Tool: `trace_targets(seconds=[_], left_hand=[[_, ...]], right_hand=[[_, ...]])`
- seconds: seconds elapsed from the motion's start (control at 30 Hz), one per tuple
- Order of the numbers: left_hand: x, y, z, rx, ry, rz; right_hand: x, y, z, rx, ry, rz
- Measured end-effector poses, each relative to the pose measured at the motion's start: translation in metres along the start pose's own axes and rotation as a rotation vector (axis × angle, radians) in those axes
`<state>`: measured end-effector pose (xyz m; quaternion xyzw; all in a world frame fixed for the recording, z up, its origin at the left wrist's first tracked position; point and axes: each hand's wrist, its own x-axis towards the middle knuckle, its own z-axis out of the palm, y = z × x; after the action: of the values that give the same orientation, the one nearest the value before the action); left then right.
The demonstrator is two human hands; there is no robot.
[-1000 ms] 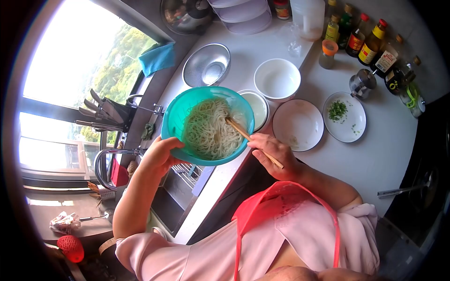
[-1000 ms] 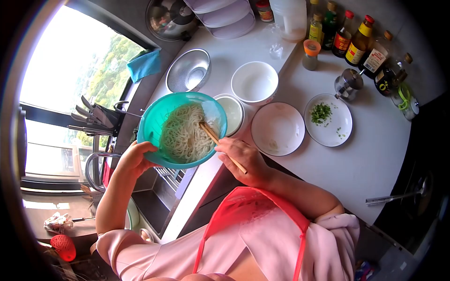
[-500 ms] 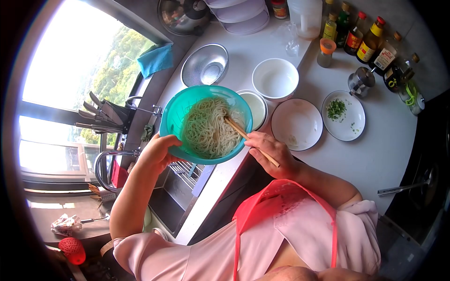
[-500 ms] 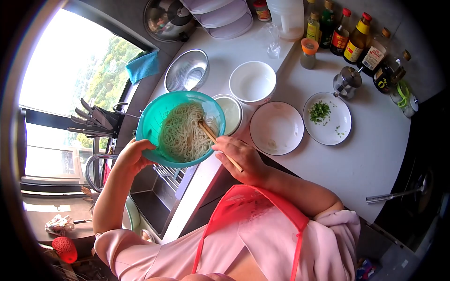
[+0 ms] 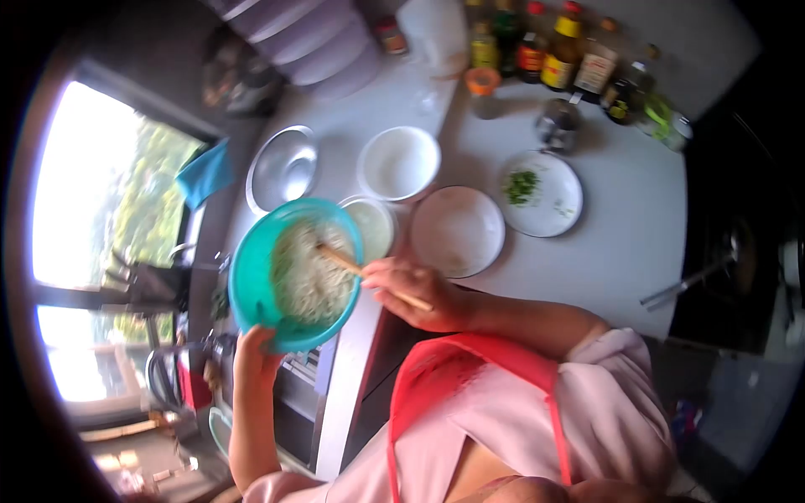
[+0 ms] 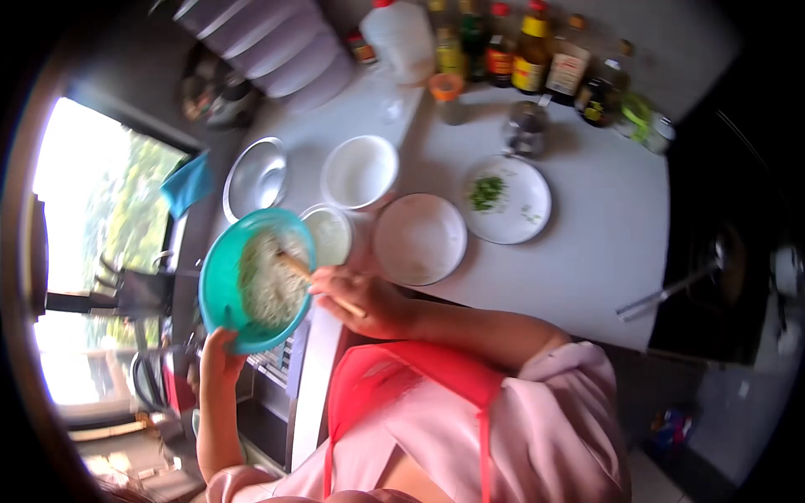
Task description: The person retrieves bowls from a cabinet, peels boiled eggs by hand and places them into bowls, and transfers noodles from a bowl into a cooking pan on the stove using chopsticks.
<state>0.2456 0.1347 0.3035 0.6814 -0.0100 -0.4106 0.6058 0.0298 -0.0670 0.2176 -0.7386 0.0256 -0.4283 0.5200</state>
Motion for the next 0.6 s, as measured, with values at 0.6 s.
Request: trace_targets(seconds=[0.6], left_hand=[[0.008, -0.141, 0.271, 0.056, -0.584, -0.263]], right_hand=[[-0.118, -0.094, -0.206, -0.604, 0.507, 0.185]])
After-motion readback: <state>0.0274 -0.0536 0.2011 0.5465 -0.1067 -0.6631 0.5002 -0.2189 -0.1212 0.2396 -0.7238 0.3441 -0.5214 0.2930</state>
